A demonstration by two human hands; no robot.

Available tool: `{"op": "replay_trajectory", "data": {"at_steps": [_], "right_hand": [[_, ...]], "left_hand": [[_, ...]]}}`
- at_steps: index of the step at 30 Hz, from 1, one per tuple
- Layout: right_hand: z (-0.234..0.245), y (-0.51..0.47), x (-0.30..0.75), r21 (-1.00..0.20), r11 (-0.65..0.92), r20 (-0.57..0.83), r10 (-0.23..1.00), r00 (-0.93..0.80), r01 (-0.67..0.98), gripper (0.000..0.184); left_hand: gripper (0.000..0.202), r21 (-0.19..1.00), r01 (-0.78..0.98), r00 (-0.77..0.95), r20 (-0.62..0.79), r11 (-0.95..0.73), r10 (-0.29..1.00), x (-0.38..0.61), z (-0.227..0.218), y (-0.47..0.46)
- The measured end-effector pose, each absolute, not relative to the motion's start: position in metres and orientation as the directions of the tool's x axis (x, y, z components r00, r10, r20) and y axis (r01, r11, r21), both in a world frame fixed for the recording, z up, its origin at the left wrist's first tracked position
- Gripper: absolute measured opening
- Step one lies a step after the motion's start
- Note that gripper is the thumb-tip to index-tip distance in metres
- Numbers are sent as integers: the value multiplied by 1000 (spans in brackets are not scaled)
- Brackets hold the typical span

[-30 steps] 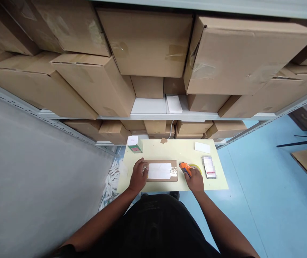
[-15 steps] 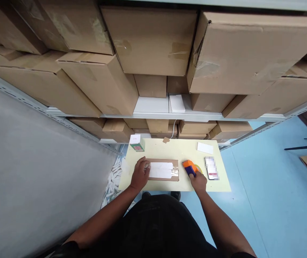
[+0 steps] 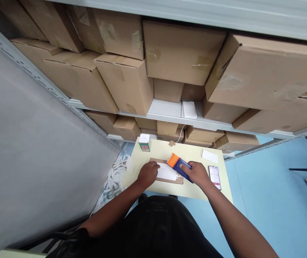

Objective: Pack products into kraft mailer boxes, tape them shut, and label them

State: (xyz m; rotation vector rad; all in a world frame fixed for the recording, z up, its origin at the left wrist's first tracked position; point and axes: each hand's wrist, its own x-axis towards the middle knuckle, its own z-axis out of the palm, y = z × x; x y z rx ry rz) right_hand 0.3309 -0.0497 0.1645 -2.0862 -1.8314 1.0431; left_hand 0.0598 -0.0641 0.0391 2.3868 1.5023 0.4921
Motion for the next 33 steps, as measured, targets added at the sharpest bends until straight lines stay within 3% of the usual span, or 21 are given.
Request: {"op": "replay_trajectory", "data": {"at_steps": [3,6,9,11,13,19,25,33], "right_hand": [[184,-43,322,-528,-189,-403,914,-49,828,55],[186,-37,310,-585,-180,-447,885,-129,791,53],[172,-31,295,-601,-164,-488,850,-197,782,47],[160,-29,286,-577,-134,-499,839,-218,805,44],[151,-29,280,-544,-98,-500,835,-229,833,44],[153,-31,269,-459,-49,-507,835,-216,887,49],[155,-32,263,-416,-35,-503,842,-197,909,53],[155,-29,258,-345,2,-523,830,-193,939,59]], "left_hand": [[31,533,752,338,192,-387,921,60,45,-66],[29,697,629,282,208,-344,937,55,50,-67],[40,914,370,188,102,-166,977,46,52,-63],[54,987,162,136,-28,5,990,40,53,-59],[59,991,37,127,-136,132,983,38,55,-56],[47,927,-74,75,-362,368,929,51,66,-58],[49,934,-131,53,-328,332,943,59,65,-65],[47,906,-84,-68,-420,415,905,47,52,-60]]}}
